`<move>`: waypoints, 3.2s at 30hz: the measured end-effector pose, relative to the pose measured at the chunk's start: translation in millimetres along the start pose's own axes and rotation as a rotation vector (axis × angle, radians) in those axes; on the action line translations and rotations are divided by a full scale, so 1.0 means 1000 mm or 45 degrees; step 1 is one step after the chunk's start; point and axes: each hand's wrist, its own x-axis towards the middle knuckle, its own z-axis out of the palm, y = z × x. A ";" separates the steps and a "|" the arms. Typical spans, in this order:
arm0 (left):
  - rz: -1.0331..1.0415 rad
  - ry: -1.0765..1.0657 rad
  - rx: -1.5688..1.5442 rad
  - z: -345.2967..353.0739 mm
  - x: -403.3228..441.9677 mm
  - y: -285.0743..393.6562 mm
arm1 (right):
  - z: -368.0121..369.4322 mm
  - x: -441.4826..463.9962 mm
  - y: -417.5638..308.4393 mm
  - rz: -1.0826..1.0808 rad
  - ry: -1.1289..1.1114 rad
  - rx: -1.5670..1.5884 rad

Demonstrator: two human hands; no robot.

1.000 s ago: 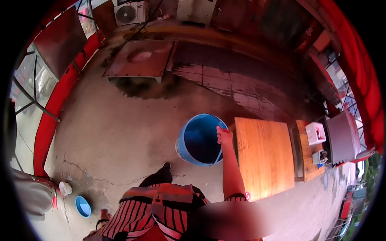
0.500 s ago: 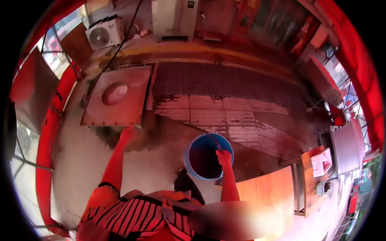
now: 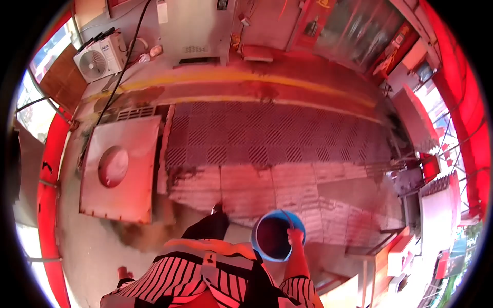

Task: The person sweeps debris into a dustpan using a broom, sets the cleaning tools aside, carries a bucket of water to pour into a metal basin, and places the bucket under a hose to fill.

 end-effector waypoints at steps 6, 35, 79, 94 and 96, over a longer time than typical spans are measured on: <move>1.658 0.106 1.275 0.252 -0.122 0.511 | -0.004 0.117 -0.205 -0.149 0.163 -0.031; 0.557 -0.331 0.478 0.726 -0.409 1.273 | 0.356 0.845 -1.474 -0.973 -0.195 -0.849; 0.529 -0.945 -0.324 1.179 -0.774 1.859 | 0.418 0.960 -2.408 -2.473 0.213 -0.308; 0.525 -0.782 -0.765 1.358 -0.814 1.967 | 0.403 0.971 -2.410 -1.617 -1.243 0.228; 0.567 -0.813 -0.733 1.357 -0.818 1.972 | 0.401 0.980 -2.394 -1.543 -1.047 0.333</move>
